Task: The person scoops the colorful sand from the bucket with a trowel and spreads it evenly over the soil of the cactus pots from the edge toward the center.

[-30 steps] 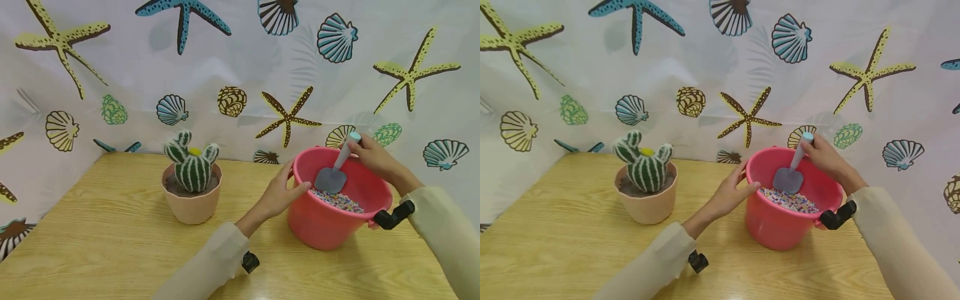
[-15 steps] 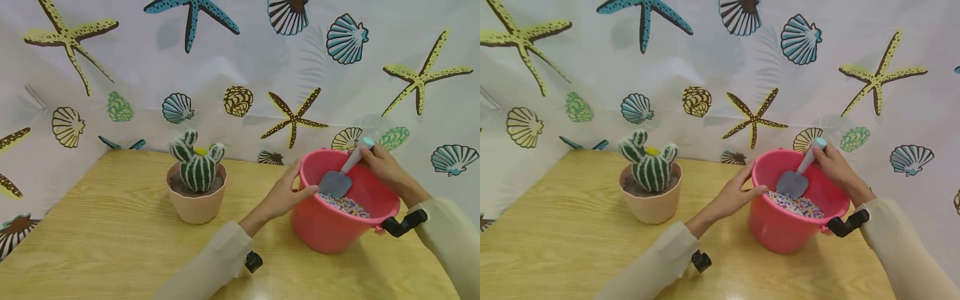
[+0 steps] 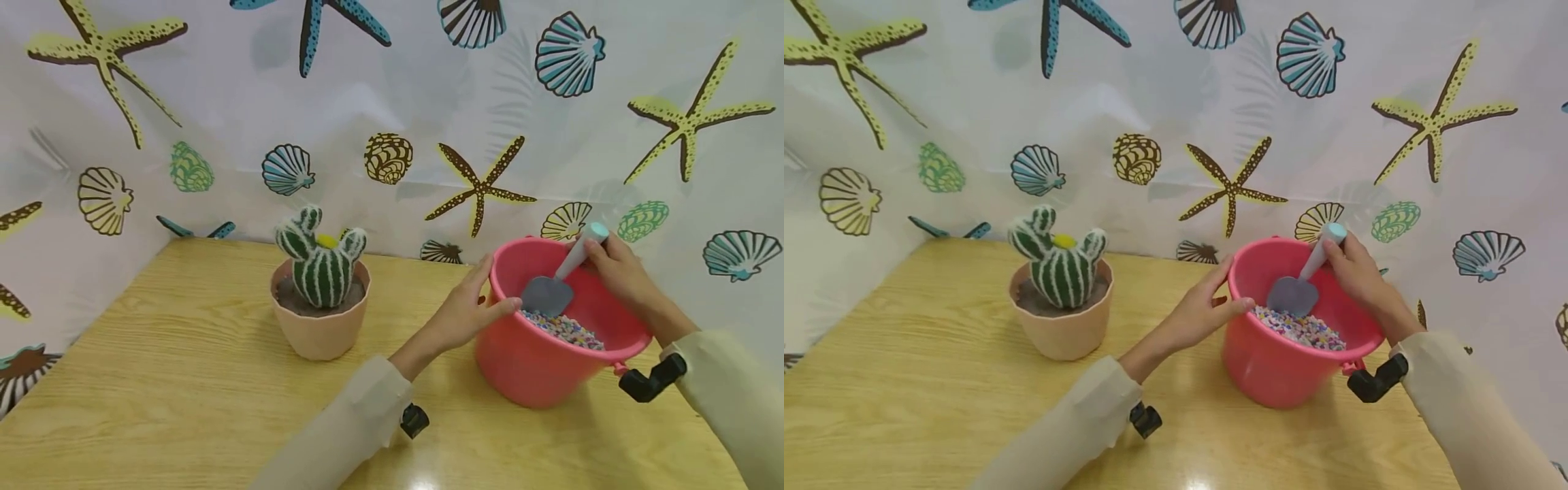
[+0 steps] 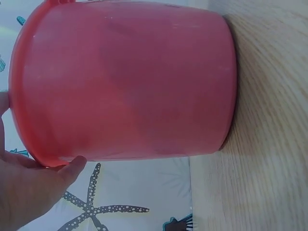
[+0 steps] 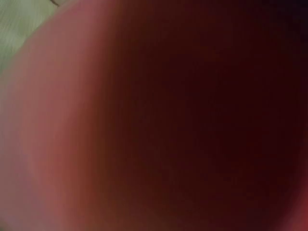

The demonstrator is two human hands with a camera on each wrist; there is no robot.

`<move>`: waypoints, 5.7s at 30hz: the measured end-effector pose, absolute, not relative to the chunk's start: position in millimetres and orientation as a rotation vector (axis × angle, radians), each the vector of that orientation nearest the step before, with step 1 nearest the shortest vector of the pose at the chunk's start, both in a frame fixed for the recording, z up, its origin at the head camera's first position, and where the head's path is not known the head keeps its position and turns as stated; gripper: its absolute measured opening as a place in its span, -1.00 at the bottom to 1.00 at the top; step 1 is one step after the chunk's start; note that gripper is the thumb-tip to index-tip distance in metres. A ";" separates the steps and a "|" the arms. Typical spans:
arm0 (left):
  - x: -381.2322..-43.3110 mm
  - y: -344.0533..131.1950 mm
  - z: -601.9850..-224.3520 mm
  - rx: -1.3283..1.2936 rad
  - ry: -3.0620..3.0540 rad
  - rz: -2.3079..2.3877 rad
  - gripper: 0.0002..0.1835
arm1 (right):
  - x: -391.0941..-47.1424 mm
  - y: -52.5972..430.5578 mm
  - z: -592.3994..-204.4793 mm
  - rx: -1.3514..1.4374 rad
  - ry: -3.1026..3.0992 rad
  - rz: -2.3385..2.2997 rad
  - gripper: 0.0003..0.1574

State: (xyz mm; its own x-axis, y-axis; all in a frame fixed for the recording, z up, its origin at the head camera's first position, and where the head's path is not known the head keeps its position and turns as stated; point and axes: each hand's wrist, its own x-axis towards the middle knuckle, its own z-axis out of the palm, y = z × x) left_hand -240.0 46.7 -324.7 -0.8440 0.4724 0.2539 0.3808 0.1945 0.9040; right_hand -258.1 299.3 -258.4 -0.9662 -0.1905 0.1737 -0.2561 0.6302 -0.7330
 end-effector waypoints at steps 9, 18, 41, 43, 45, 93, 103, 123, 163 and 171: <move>-241.4 46.7 -321.7 0.890 2.434 1.599 0.21 | -259.2 295.7 -271.7 0.338 -2.652 1.235 -0.44; -242.6 45.6 -319.8 0.863 2.445 1.596 0.21 | -261.0 289.9 -268.0 0.215 -2.671 1.103 -0.39; -241.5 49.1 -323.4 0.847 2.447 1.637 0.18 | -265.1 297.8 -267.4 0.117 -2.792 1.180 -0.30; -240.7 49.8 -323.8 0.842 2.453 1.638 0.18 | -265.1 298.9 -267.5 0.108 -2.811 1.199 -0.27; -239.9 50.6 -324.0 0.843 2.461 1.634 0.19 | -264.7 300.1 -268.1 0.112 -2.808 1.217 -0.27; -240.5 47.2 -316.3 0.826 2.484 1.586 0.16 | -265.2 303.4 -247.5 -0.029 -2.784 1.730 -0.35; -242.2 49.1 -315.2 0.822 2.480 1.588 0.17 | -264.4 310.6 -232.7 0.002 -2.715 1.676 -0.49; -238.9 45.4 -316.8 0.774 2.479 1.582 0.17 | -268.5 318.1 -225.7 -0.156 -2.719 1.915 -0.52; -231.2 42.6 -309.2 0.824 2.471 1.612 0.07 | -285.6 324.4 -211.6 -0.177 -2.607 2.083 -0.48; -227.9 36.8 -311.3 0.908 2.486 1.599 0.02 | -283.2 320.6 -213.9 -0.210 -2.562 2.108 -0.30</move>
State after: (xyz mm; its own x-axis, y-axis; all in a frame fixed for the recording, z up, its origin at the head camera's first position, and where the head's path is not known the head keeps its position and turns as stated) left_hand -227.9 36.8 -311.3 -0.8265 0.4973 0.2639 0.4463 0.2929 0.8456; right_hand -283.2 320.6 -213.9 -0.9755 -0.0184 -0.2192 0.2115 0.1947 -0.9578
